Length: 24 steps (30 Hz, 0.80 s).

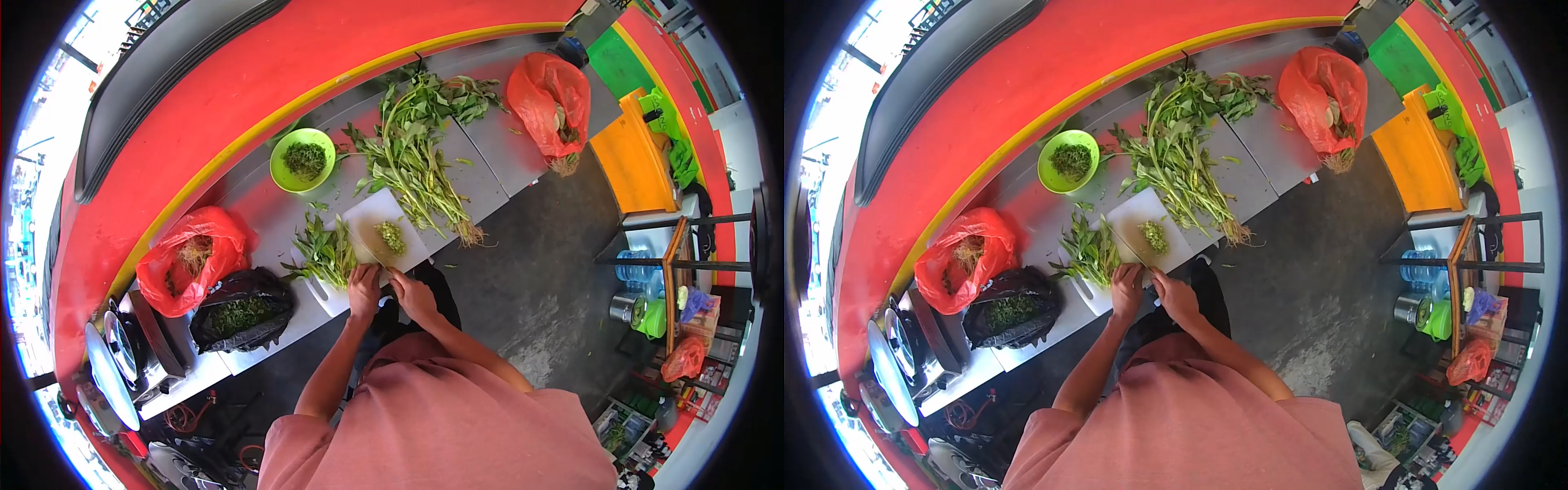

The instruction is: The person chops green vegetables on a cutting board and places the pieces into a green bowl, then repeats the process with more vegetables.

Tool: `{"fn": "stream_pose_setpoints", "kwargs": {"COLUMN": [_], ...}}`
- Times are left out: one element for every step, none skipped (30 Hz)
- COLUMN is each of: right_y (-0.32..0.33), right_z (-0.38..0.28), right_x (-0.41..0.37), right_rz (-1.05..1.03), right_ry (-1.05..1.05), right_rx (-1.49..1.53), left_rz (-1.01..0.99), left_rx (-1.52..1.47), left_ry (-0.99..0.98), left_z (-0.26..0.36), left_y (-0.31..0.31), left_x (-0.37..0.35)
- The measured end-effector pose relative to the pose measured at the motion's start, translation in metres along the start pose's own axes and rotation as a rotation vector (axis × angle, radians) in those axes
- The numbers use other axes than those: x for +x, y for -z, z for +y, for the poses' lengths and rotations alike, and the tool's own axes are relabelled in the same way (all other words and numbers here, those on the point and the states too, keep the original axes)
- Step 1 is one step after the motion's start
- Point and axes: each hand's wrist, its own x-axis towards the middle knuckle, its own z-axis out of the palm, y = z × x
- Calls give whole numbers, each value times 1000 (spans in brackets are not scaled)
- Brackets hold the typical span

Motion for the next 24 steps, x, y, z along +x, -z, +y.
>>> {"fn": "stream_pose_setpoints", "kwargs": {"right_y": [0, 0, 0, 0, 2, 1, -2, -6, -8, -9, -11, -9, -7, -4, -3, -3, -3, -5, -10, -15, -18, -18, -18, -17], "right_z": [1, 2, 3, 4, 5, 8, 11, 13, 12, 11, 12, 8, 6, 4, 2, 0, -1, 1, 1, 0, -1, -2, -3, -5], "right_x": [-1, 2, 4, 3, 4, 6, 7, 7, 6, 4, 4, 4, 3, 3, 2, 4, 5, 4, 6, 12, 17, 21, 25, 27], "right_rz": [-1, -5, -7, 0, 6, 14, 24, 43, 56, 54, 67, 79, 77, 32, -12, -9, -3, 1, 0, 9, 21, 27, 2, -22], "right_ry": [-3, 18, 37, 31, 31, 31, 27, 40, 55, 52, 58, 62, 59, 23, -17, -27, -26, -26, -41, -37, -28, -34, -40, -46], "right_rx": [4, -62, -127, -121, -117, -115, -110, -131, -151, -143, -128, -111, -100, -114, -128, -118, -116, -116, -108, -123, -139, -130, -86, -43], "left_rz": [9, 21, 18, 17, 18, 15, 30, 46, 41, 26, 14, 10, 5, -3, -15, -2, 10, -6, -15, -23, -33, -34, -35, -61], "left_rx": [5, 9, 13, 21, 28, 29, 37, 46, 51, 49, 48, 59, 56, 52, 60, 58, 53, 56, 68, 82, 86, 75, 63, 75], "left_ry": [-4, -12, -20, -12, -8, -22, -29, -31, -31, -27, -24, -23, -32, -43, -45, -40, -34, -36, -53, -71, -74, -56, -41, -30], "left_z": [0, -1, 1, 5, 8, 8, 8, 8, 7, 5, 3, 4, 5, 7, 7, 8, 8, 8, 8, 8, 7, 5, 4, 4], "left_y": [-1, -3, -2, 0, 1, 0, -1, -2, -3, -3, -2, -1, -1, 0, 0, 0, -1, -1, 0, 2, 1, 0, 0, 1], "left_x": [-1, 1, 3, 2, 4, 6, 7, 5, 5, 4, 5, 6, 7, 8, 7, 7, 7, 9, 10, 9, 7, 7, 8, 8]}}
